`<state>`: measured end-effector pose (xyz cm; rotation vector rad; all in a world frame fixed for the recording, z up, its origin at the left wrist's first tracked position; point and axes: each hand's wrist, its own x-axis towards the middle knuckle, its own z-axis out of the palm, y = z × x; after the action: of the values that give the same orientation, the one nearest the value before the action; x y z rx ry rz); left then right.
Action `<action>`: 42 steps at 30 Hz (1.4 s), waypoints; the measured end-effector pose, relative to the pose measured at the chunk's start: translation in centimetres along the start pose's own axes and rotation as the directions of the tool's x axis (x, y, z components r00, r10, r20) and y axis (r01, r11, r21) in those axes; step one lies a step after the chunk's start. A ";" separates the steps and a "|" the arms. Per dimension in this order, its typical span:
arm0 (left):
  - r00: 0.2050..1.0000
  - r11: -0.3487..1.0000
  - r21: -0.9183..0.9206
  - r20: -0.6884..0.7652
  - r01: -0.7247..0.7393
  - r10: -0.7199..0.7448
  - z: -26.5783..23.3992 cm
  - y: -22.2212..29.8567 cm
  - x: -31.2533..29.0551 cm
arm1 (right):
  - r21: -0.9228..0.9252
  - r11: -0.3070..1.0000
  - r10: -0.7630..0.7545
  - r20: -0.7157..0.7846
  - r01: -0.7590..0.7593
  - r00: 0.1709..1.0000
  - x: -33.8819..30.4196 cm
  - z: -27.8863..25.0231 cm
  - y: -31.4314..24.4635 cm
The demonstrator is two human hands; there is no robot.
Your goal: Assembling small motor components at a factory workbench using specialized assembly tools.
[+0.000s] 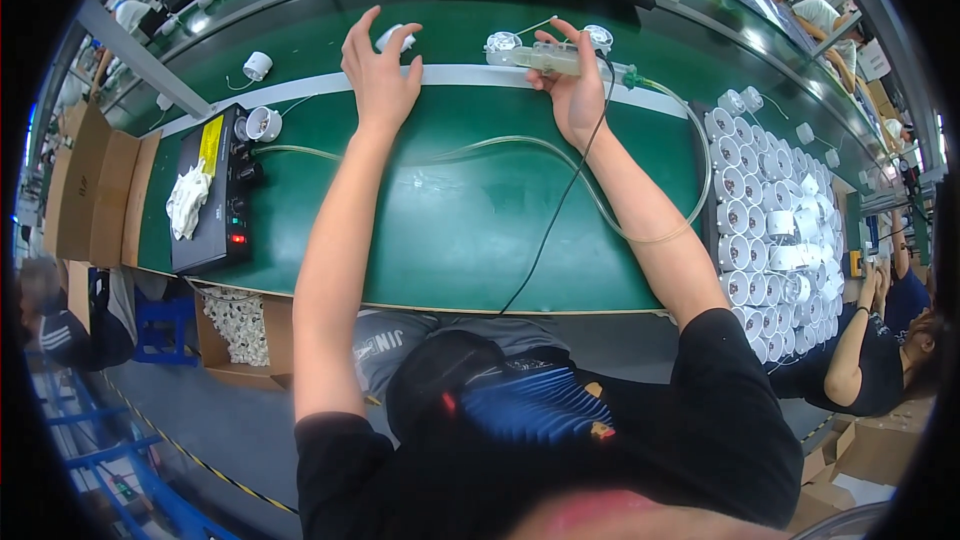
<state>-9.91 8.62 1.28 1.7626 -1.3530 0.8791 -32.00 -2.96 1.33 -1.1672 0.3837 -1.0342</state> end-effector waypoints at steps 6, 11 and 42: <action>0.944 0.873 -0.462 0.192 -0.154 0.268 0.7 0.9 -0.3 | 0.022 0.997 0.076 0.090 -0.078 0.993 -0.6 0.9 -0.6; 0.886 0.845 -0.534 0.380 -0.025 0.266 1.2 1.5 -1.0 | 0.051 0.996 0.067 0.080 -0.071 0.994 -0.2 0.2 -0.4; 0.917 0.944 -0.250 0.385 0.214 -0.106 2.7 -0.6 -1.5 | 0.001 0.994 0.108 0.156 -0.110 0.982 0.1 -0.4 -0.2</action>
<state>-9.42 7.06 -1.41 1.8300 -1.4550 0.2468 -32.36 -3.33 1.39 -1.1964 0.3149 -0.8425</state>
